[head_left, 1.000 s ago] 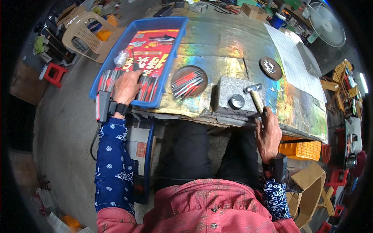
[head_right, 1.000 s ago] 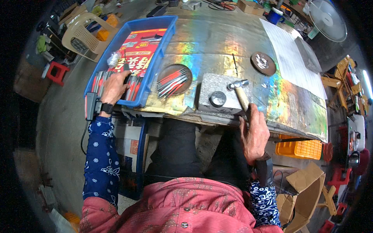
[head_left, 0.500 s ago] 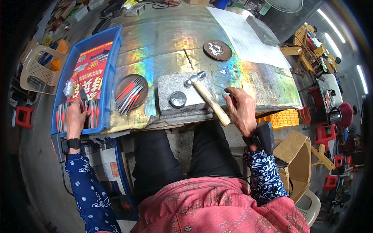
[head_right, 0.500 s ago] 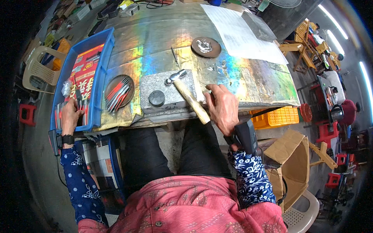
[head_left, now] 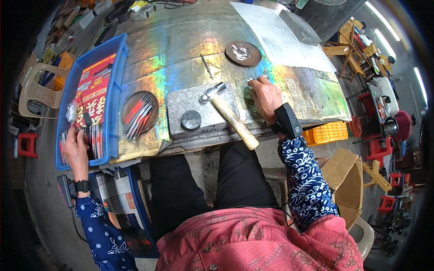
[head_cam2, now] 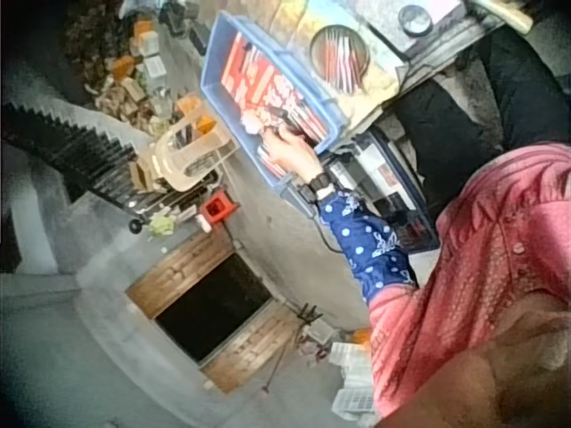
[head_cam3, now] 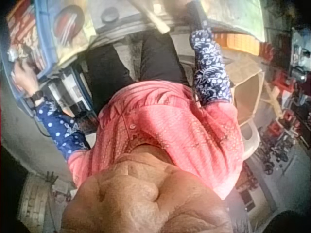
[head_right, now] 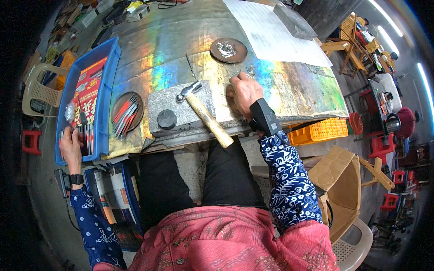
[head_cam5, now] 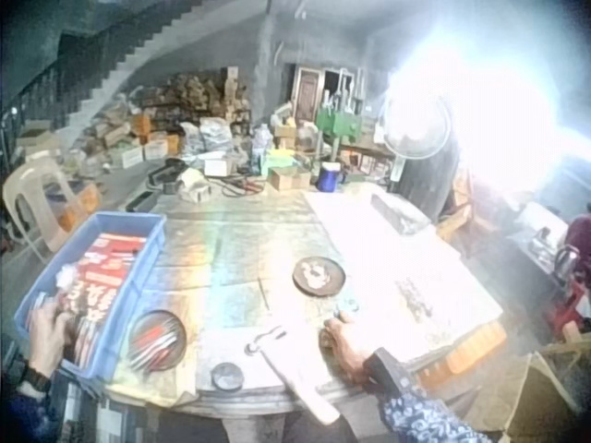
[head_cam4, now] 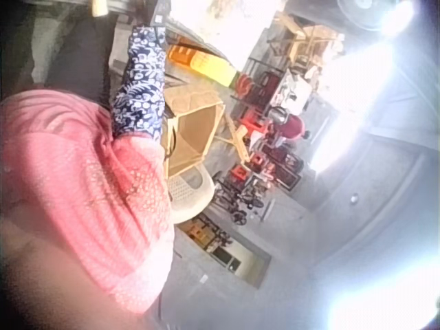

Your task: The person repeatedly sharpens small red-handled tools by striking them with a hammer on a metal block. They pick up each tool from a blue tray, position it on the block, strike it, and return it to the tray. The process is repeated for multiple tools throughout the clip.

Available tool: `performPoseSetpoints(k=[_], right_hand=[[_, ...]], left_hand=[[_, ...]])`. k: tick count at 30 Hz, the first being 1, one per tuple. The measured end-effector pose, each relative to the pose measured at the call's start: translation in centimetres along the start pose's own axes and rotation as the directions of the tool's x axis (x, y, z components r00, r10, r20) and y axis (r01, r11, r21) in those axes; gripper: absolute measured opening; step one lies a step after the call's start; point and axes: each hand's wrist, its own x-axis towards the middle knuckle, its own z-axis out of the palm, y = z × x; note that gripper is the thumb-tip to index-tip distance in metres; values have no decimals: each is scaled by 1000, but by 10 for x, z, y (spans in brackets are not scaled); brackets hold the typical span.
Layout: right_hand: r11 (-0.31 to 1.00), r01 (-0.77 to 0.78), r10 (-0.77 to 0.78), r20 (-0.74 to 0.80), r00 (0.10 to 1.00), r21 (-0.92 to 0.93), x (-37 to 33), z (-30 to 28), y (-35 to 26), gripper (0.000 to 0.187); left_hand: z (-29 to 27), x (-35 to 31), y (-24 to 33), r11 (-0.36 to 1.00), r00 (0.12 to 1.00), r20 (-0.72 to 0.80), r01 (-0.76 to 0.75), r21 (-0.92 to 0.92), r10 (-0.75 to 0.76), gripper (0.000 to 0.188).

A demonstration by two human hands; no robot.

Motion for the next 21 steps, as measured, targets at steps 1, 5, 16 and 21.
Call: performPoseSetpoints(k=[1,5,16,21], right_hand=[[1000,19,-19,12,1000,-8,3,2,2,11],[992,91,-85,65,994,-92,11,10,7,7],[912,301,-289,85,954,-278,28,19,18,6],[970,240,-235,125,964,-32,17,5,14,23]], left_hand=[[-1,-3,5,999,998,-56,-24,-31,22,16],[-11,-5,37,956,998,-58,-35,-292,18,15],[-1,-24,150,595,950,276,137,-792,149,19],[20,-38,182,433,940,313,227,-873,138,13]])
